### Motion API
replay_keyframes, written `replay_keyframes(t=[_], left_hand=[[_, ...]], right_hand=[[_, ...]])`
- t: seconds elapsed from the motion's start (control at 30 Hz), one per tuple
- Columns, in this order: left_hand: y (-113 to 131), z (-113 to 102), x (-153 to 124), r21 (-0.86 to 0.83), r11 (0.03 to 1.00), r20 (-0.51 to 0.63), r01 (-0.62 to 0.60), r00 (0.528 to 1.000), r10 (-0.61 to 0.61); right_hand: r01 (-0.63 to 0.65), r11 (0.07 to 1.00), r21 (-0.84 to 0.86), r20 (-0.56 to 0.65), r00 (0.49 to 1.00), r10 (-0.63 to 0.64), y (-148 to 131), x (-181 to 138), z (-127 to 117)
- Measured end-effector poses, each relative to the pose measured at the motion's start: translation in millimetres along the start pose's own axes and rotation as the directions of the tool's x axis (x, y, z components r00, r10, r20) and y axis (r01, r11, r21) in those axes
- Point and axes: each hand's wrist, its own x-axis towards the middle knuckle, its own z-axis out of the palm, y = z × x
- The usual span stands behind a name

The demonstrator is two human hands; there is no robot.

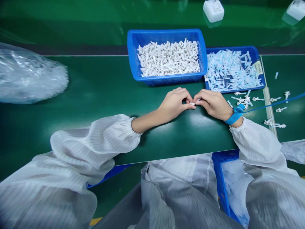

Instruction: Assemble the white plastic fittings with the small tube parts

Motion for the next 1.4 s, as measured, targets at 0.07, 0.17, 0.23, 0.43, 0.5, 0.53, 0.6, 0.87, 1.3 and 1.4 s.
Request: replay_keyframes(t=[0.07,0.17,0.23,0.43,0.5,0.53,0.6,0.87,1.3,1.4], left_hand=[[0,0,0,0.016,1.0,0.011,-0.006,1.0,0.006],[0,0,1,0.03,0.999,0.025,-0.014,1.0,0.013],[0,0,1,0.036,0.999,0.03,-0.021,0.999,0.02],[-5,4,1,0.026,0.998,0.018,-0.06,0.998,0.059],[-7,5,1,0.02,0.996,0.006,-0.082,0.997,0.082],[-8,5,1,0.017,0.995,0.001,-0.096,0.995,0.096],[-8,6,1,0.016,0.994,-0.009,-0.105,0.994,0.105],[-2,2,1,0.022,0.998,0.024,-0.059,0.998,0.058],[-4,3,-2,-0.054,0.997,-0.015,-0.06,0.998,0.06],[-4,4,-3,-0.063,0.996,-0.041,-0.07,0.997,0.068]], right_hand=[[-0.012,1.0,0.016,0.017,1.0,0.011,0,-1,0],[-0.035,0.999,0.035,0.048,0.998,0.033,1,-2,-1],[-0.027,0.999,0.044,0.06,0.998,0.024,1,-2,-2],[-0.039,0.998,0.05,0.093,0.995,0.034,4,-2,-6],[-0.056,0.998,0.034,0.093,0.994,0.052,5,-3,-7],[-0.066,0.998,0.025,0.09,0.994,0.063,5,-3,-7],[-0.073,0.997,0.015,0.082,0.994,0.071,6,-3,-6],[-0.078,0.996,0.038,0.108,0.991,0.074,4,-3,-7],[-0.098,0.995,0.035,0.104,0.99,0.094,-4,-3,-7],[-0.117,0.993,-0.012,0.096,0.988,0.117,-7,-5,-5]])
